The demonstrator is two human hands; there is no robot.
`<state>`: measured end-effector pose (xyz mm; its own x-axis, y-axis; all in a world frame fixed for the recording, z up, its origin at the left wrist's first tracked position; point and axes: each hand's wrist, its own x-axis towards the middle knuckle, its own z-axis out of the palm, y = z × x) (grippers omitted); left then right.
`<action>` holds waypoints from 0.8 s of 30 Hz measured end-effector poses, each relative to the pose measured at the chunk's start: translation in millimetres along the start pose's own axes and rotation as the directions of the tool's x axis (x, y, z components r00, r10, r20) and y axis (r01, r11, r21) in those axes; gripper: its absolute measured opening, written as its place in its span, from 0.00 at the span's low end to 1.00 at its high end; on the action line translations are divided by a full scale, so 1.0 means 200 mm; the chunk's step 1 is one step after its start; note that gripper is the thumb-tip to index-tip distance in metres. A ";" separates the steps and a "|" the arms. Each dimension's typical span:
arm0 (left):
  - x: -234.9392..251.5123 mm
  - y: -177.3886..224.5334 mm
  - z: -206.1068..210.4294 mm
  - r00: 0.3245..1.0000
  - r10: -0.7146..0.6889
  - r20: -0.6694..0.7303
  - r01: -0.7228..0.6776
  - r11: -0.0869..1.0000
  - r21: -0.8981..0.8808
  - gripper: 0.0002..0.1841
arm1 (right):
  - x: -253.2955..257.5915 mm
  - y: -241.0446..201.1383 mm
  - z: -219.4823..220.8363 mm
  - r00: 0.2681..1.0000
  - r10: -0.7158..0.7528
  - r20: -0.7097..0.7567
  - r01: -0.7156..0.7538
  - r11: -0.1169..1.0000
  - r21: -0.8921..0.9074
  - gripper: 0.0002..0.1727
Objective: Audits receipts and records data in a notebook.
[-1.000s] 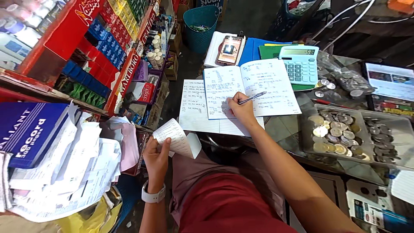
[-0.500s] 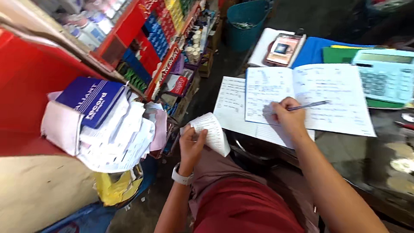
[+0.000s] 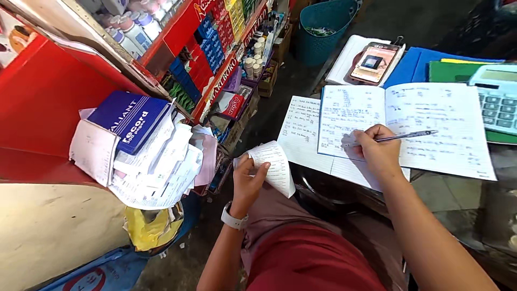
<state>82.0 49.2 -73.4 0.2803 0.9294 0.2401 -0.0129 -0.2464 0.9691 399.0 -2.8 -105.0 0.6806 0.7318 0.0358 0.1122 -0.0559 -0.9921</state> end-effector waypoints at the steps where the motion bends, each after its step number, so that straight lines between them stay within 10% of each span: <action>1: 0.00 0.00 0.00 1.000 0.000 0.001 0.000 1.000 -0.001 0.05 | 0.00 0.00 0.00 1.000 -0.001 0.002 0.001 1.000 0.001 0.16; 24: -0.01 0.00 0.01 0.998 -0.009 0.060 0.008 1.000 0.019 0.07 | 0.01 0.01 -0.01 1.000 -0.005 0.006 0.005 1.000 0.017 0.17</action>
<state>82.7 46.9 -74.1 0.3377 0.9134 0.2274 0.0079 -0.2444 0.9697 401.7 -3.2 -106.8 0.6759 0.7359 0.0400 0.1033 -0.0409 -0.9938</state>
